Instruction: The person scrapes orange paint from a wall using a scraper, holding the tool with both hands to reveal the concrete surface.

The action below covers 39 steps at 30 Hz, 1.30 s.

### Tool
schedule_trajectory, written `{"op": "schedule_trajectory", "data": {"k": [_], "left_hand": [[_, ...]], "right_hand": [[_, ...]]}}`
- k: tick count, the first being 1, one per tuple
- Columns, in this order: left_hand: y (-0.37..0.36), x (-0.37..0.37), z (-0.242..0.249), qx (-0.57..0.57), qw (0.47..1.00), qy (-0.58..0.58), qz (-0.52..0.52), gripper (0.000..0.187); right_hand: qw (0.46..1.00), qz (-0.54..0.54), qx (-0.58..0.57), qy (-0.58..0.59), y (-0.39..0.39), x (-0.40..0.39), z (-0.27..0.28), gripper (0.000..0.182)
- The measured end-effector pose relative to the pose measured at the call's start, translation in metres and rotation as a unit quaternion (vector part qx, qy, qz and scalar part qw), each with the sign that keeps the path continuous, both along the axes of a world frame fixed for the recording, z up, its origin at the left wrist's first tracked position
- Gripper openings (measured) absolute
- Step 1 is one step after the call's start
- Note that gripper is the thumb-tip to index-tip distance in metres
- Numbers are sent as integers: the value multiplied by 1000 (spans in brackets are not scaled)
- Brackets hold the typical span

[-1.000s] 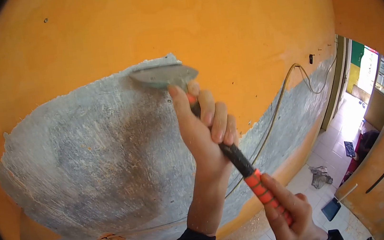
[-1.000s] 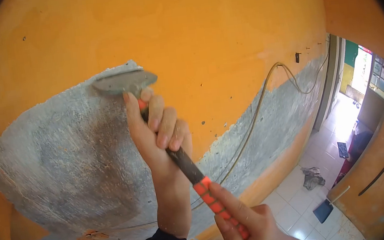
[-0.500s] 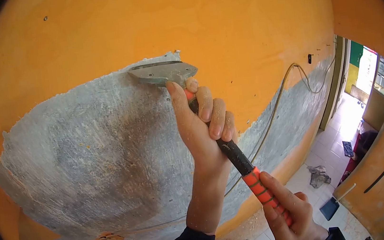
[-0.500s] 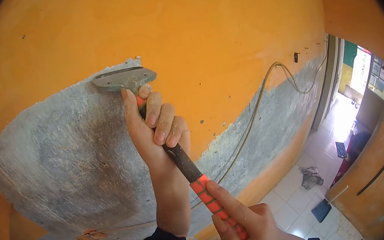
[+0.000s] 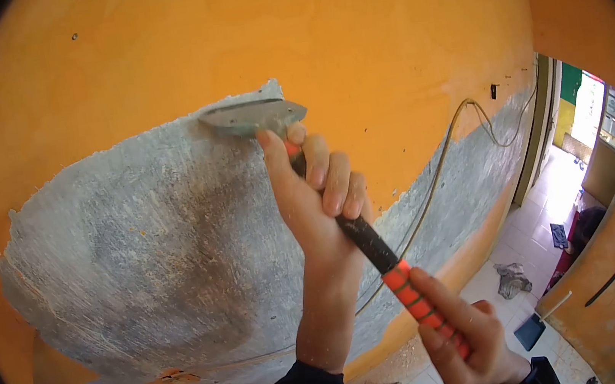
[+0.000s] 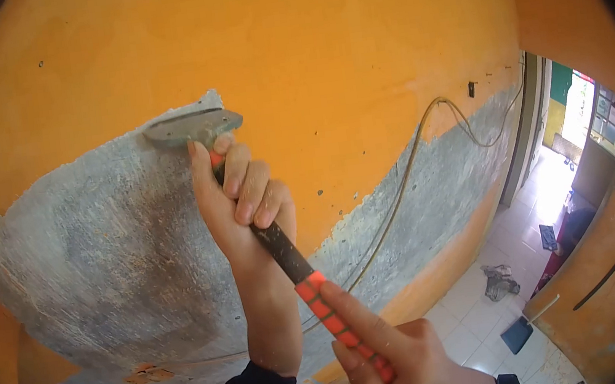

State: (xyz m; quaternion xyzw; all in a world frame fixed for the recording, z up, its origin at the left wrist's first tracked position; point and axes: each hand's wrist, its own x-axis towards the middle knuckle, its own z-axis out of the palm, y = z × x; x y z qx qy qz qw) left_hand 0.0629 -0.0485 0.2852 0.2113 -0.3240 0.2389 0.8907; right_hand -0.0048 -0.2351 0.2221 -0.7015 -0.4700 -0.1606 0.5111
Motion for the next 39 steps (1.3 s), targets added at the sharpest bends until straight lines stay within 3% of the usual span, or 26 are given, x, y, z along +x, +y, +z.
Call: {"op": "schedule_trajectory", "data": {"k": [2, 4, 8, 13, 17, 23, 25, 29, 31, 39], "left_hand": [[0, 3, 2, 3, 1000, -6, 13, 27], [-4, 3, 15, -21, 998, 29, 54, 29], [5, 3, -5, 1, 1000, -15, -4, 29], [-2, 0, 17, -36, 997, 52, 38, 33], [0, -3, 12, -15, 1000, 9, 10, 32], [-1, -2, 12, -31, 998, 35, 36, 33], [2, -3, 11, -20, 1000, 4, 2, 33], [1, -3, 8, -53, 998, 32, 17, 33], [4, -6, 2, -49, 999, 18, -7, 33], [4, -9, 5, -31, 999, 30, -2, 33]], "right_hand": [[997, 38, -21, 66, -4, 5, 5, 50], [998, 26, -2, 55, -2, 10, 11, 50], [998, 47, -31, 41, -8, 4, 3, 50], [999, 35, -20, 28, -5, 7, 13, 51], [998, 22, -45, 27, -5, 2, 16, 51], [998, 53, 5, 22, -6, 5, 18, 51], [998, 52, -40, 15, -8, 3, 19, 51], [998, 50, -16, 21, -10, 3, 18, 52], [996, 57, -69, 27, -14, 0, 17, 52], [998, 46, -52, 1, -8, 2, 13, 52]]}}
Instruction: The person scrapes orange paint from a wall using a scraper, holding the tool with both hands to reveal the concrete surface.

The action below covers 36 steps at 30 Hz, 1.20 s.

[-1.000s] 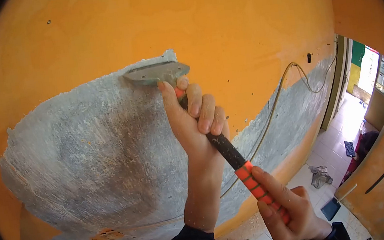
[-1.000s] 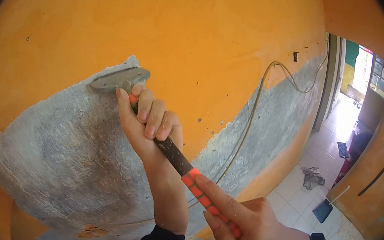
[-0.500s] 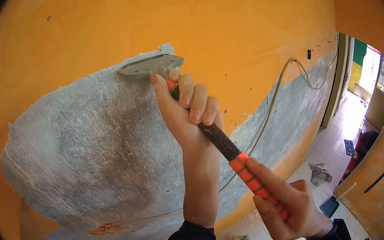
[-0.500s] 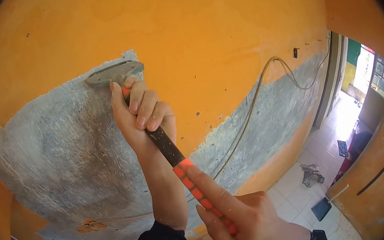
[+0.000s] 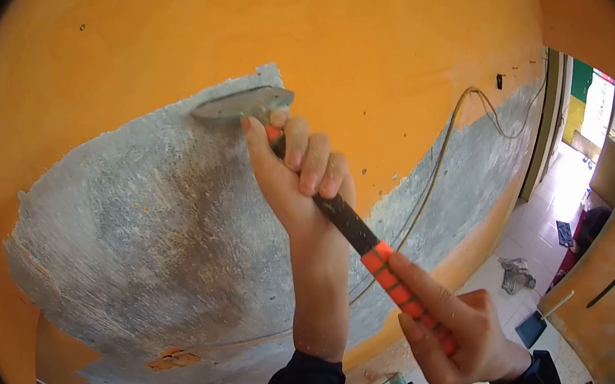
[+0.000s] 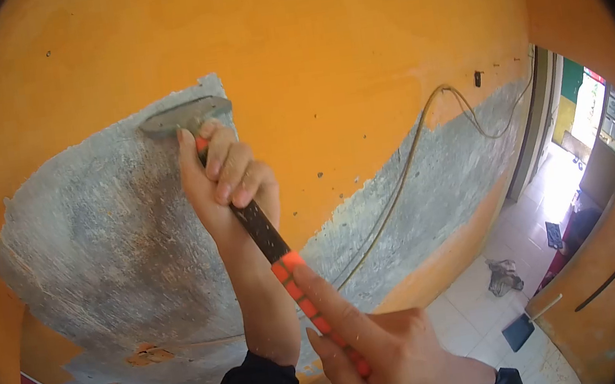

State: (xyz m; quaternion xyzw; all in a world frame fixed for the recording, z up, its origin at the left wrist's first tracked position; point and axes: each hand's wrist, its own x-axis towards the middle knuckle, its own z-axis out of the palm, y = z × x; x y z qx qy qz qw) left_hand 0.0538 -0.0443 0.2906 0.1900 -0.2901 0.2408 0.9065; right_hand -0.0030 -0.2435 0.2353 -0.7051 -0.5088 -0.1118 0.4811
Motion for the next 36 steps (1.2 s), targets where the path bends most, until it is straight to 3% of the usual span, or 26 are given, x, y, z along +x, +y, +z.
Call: {"op": "schedule_trajectory", "data": {"k": [9, 11, 16, 25, 30, 33, 36], "left_hand": [[4, 6, 0, 18, 1000, -4, -2, 34], [1, 6, 10, 16, 999, 13, 38, 34], [4, 0, 0, -4, 1000, 4, -10, 34], [9, 1, 4, -5, 1000, -9, -8, 35], [5, -2, 6, -11, 999, 11, 28, 35], [12, 3, 0, 12, 999, -16, -26, 36], [9, 3, 9, 13, 1000, -10, 22, 36]], "right_hand": [[1000, 3, -8, 5, 0, 0, 0, 51], [1000, -3, 14, 7, 4, 4, 3, 51], [1000, 9, 11, 4, 1, -5, 3, 52], [999, -2, -8, -31, 2, -1, 2, 53], [1000, -8, 6, -12, 3, -3, 0, 54], [1000, 9, -17, -10, 4, -3, -1, 55], [1000, -5, 1, -16, 9, 0, -1, 57]]}}
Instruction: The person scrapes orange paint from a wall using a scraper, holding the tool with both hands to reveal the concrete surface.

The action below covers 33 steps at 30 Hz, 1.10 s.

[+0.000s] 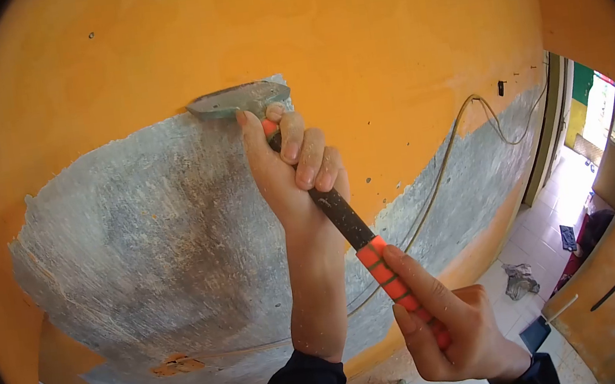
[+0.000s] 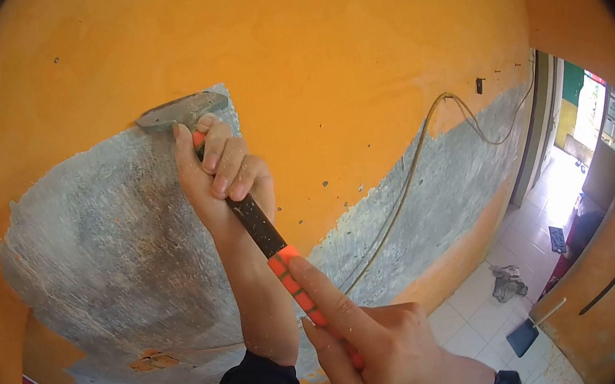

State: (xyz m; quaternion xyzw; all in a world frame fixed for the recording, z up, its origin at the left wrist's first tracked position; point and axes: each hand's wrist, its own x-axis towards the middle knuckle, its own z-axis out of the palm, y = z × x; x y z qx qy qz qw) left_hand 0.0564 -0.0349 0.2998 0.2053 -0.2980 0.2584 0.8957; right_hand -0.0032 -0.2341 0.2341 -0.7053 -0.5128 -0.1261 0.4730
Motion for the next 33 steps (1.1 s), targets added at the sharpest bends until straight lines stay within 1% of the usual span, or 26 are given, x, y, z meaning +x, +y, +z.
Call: {"op": "schedule_trajectory", "data": {"k": [2, 5, 8, 9, 11, 12, 14, 15, 17, 18, 20, 21, 23, 26, 29, 30, 32, 33], "left_hand": [[1, -3, -6, -3, 1000, 15, -16, 36], [6, -1, -9, 16, 1000, -11, -17, 36], [1, -3, 0, -11, 1000, 6, -9, 35], [1, -5, -5, -11, 1000, 10, -8, 35], [3, -5, -15, -2, 1000, -11, -28, 35], [3, -3, -10, -2, 999, -16, -29, 35], [3, -4, -3, -2, 1000, -7, -2, 35], [2, -6, -4, -5, 1000, 1, 0, 35], [-1, -6, -1, -10, 1000, 2, -7, 35], [2, -5, -6, -8, 1000, 3, -7, 35], [4, -4, -11, 19, 998, -37, -47, 35], [7, 0, -11, 21, 998, -36, -48, 35], [0, -4, 4, -7, 1000, 0, -5, 35], [-4, -5, -7, -10, 999, 38, -8, 34], [-6, 9, -16, 25, 1000, 14, 2, 34], [-8, 11, -7, 24, 999, 25, 14, 34], [-13, 6, -2, 12, 998, 53, 25, 34], [-14, 5, 2, 3, 997, 64, 35, 34]], "right_hand": [[999, -10, -17, 26, 1, -9, 4, 58], [1000, -12, -10, -4, 3, -7, 3, 57], [1000, -8, 5, 4, 2, -6, 6, 57], [1000, -8, 5, 7, -1, -7, 5, 57], [999, 24, -3, 26, -8, -6, 1, 56], [999, 23, -3, 21, -6, -2, 2, 56], [999, -6, -28, -33, -1, 3, 0, 55], [999, -4, -30, -25, -2, 1, -1, 55], [1000, 14, 18, -2, -3, -1, 0, 55], [1000, 14, 20, -1, -4, -4, 0, 55], [999, 12, -30, 8, -7, -6, 1, 55], [999, 11, -29, 9, -5, -3, 1, 55], [1000, 13, 1, 5, 0, 2, 0, 55], [1000, 8, -5, 12, -10, -1, -2, 54], [1000, -23, 2, 17, -9, 4, -8, 54], [1000, -21, -2, 22, -7, 5, -8, 54], [998, -13, 37, 50, 0, 5, -6, 53], [998, -12, 37, 48, -2, 3, -7, 53]]}}
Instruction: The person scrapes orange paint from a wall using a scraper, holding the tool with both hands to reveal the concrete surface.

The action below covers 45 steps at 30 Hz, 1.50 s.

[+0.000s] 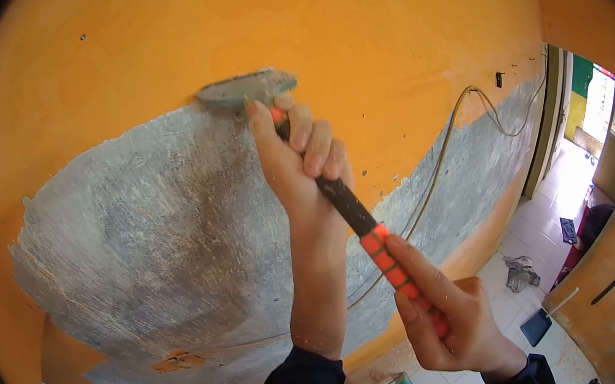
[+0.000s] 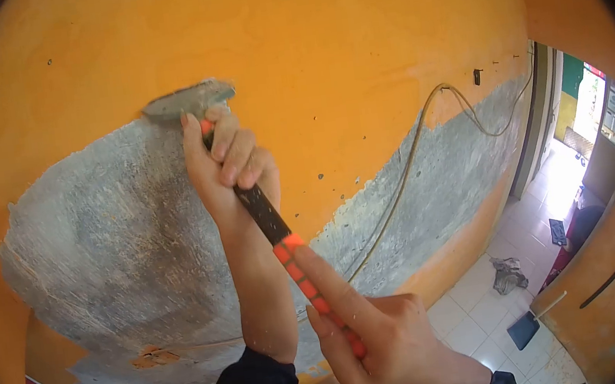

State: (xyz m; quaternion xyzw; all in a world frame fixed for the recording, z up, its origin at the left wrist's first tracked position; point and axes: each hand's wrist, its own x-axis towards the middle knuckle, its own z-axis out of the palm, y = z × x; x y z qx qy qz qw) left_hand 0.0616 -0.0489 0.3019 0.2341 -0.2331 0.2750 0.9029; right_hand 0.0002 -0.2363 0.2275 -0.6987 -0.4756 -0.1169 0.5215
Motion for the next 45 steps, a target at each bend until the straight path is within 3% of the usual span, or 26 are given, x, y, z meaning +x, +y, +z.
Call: {"op": "schedule_trajectory", "data": {"k": [4, 7, 11, 15, 19, 22, 26, 30, 33, 37, 41, 45], "left_hand": [[9, 5, -14, 48, 996, -57, -41, 35], [2, 4, 1, 22, 1000, -9, 13, 35], [5, 4, -30, 36, 998, -25, -42, 35], [-1, 7, -3, 51, 998, 19, 27, 37], [5, 1, -23, 59, 998, 13, -5, 37], [5, 5, -19, 67, 998, -4, -9, 38], [3, 3, -16, 73, 997, 30, 20, 38], [2, -17, -79, 72, 990, 110, 51, 38], [9, -16, -85, 76, 991, 106, 37, 39], [15, -6, -42, 89, 992, 73, 43, 41], [15, -8, -74, 111, 990, 84, 21, 40], [10, 1, -21, 114, 988, 89, 59, 38]], "right_hand": [[999, -12, -8, -34, 1, 2, 1, 52], [1000, -18, -8, -14, 2, -1, -2, 52], [1000, -6, 19, -22, 2, -5, -12, 55], [999, -18, -31, -37, 5, 7, -10, 60], [1000, 8, -3, -17, 4, -1, -19, 62], [999, -15, -28, -23, 8, 3, -19, 63], [999, -1, 25, -33, 14, 8, -31, 63], [999, 11, 37, 13, 18, -8, -86, 62], [1000, 11, -13, 24, 19, -11, -95, 62], [999, 1, 9, -37, 30, 2, -74, 61], [998, -2, 62, -27, 39, -5, -88, 61], [999, -4, 20, -31, 28, 2, -50, 60]]}}
